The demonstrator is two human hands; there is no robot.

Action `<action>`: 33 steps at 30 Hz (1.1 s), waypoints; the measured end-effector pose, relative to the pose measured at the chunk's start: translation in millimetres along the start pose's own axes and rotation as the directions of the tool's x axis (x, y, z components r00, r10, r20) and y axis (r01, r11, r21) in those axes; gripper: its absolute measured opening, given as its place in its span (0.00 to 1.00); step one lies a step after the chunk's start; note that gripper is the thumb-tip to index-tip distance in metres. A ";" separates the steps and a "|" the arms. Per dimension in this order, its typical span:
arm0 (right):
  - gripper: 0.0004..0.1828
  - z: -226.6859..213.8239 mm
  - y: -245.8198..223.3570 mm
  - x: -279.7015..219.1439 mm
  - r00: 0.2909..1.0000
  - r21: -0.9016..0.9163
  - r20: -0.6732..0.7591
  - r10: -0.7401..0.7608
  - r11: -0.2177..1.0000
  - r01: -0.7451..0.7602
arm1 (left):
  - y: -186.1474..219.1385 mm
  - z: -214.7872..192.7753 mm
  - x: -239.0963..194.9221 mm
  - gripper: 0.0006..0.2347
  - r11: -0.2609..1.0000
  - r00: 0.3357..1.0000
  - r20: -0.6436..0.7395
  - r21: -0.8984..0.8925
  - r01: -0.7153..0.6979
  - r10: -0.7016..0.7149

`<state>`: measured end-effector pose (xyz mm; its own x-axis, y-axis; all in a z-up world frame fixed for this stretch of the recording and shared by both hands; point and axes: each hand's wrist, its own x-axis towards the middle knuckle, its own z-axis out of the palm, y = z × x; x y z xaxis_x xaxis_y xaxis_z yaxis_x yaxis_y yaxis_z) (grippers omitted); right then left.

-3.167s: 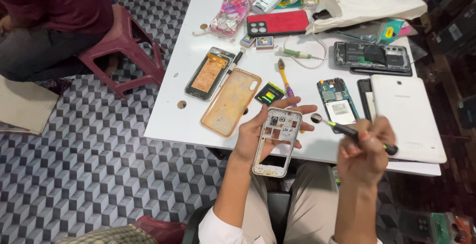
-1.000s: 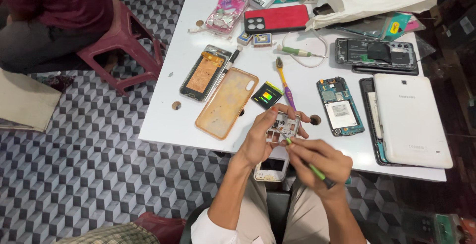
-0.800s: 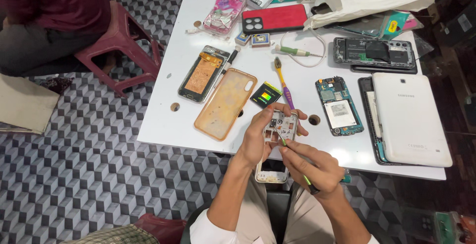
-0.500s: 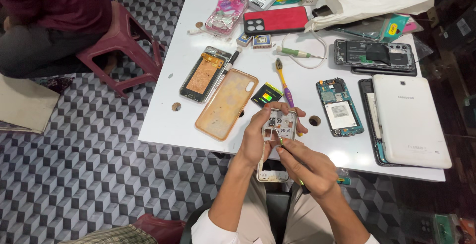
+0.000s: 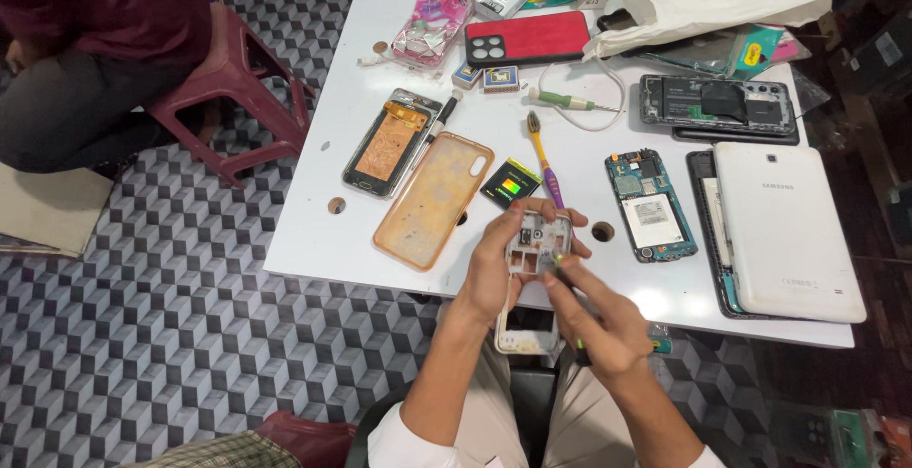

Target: The person cleans the interior of a disassembled smartphone frame using a toothbrush and a screwdriver. They brush the frame's inner surfaces and use the screwdriver to scrape or adjust small components within the frame.

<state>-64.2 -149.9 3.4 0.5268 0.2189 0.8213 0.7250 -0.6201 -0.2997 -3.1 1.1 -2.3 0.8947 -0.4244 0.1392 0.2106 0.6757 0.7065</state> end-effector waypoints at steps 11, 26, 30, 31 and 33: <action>0.11 -2.7 -4.5 6.1 0.996 0.088 -0.053 0.066 0.994 -0.061 | -4.6 -1.9 2.9 0.19 0.998 1.000 -0.018 -0.054 -0.023 0.022; 0.13 -0.1 -13.0 10.9 0.974 0.069 -0.143 0.177 0.983 -0.169 | -1.5 -0.2 -0.3 0.19 0.997 1.000 -0.003 -0.077 0.025 -0.026; 0.11 1.4 -15.4 23.1 0.915 0.251 -0.192 0.355 0.919 -0.304 | 2.1 8.0 -0.2 0.19 1.000 0.998 -0.067 -0.018 0.009 -0.010; 0.12 1.1 -15.8 26.3 0.919 0.202 -0.160 0.360 0.923 -0.327 | 1.8 11.5 -0.6 0.19 1.000 0.997 -0.072 0.011 -0.021 0.022; 0.15 0.2 -15.6 32.6 0.922 0.101 -0.098 0.375 0.925 -0.366 | 2.3 17.6 -4.4 0.22 0.986 0.994 -0.021 0.129 -0.104 0.107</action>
<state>-58.3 -133.0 34.7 0.7139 -0.1047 0.6923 0.5230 -0.5777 -0.6267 -13.4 -6.1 10.9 0.9203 -0.3364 0.1996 0.0640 0.6329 0.7715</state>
